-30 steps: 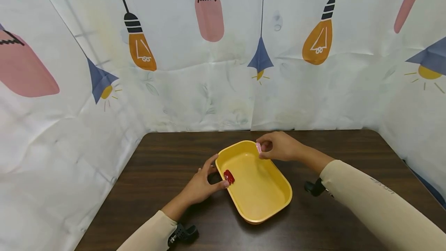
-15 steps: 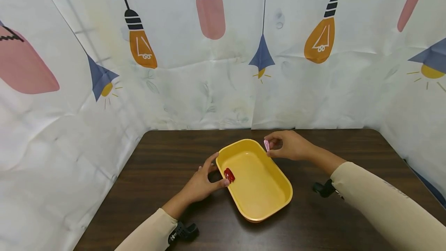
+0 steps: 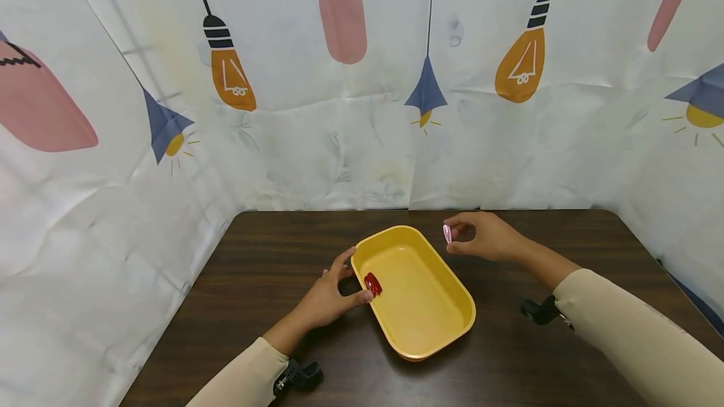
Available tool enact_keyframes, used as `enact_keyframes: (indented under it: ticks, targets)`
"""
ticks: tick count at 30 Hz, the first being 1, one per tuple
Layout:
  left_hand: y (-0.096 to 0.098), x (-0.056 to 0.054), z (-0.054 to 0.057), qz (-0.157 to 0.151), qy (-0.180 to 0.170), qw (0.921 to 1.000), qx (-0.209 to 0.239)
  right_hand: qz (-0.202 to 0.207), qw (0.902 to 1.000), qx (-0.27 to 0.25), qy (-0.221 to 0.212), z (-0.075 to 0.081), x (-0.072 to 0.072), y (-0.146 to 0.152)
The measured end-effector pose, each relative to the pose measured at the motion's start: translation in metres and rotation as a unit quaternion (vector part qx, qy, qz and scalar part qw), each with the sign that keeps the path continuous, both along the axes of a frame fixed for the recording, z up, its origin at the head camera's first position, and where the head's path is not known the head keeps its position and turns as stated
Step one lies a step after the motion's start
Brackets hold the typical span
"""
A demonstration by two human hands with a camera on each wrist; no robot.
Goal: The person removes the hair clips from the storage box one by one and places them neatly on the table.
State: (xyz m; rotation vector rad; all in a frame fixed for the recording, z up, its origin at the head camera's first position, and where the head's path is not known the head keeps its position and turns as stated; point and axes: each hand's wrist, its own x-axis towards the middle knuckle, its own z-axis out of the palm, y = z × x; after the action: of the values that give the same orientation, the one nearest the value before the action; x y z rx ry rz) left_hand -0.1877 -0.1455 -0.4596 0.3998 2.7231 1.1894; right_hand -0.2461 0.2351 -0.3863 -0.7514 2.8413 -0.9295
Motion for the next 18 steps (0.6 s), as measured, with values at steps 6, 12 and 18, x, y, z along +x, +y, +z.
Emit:
enact_keyframes:
  ticks: [6,12,18]
  targets:
    - [0.001,0.0,0.001,0.006,-0.005,0.9999,-0.009,-0.014,0.9999,0.005,0.0,-0.004,0.002,0.008]
    - [0.001,0.0,0.0,0.007,-0.002,1.0,-0.007,-0.021,0.9998,0.003,0.002,-0.009,0.004,0.016]
    - [0.001,0.001,0.0,0.003,-0.002,1.0,-0.002,-0.019,0.9998,0.005,-0.001,-0.014,0.006,0.025]
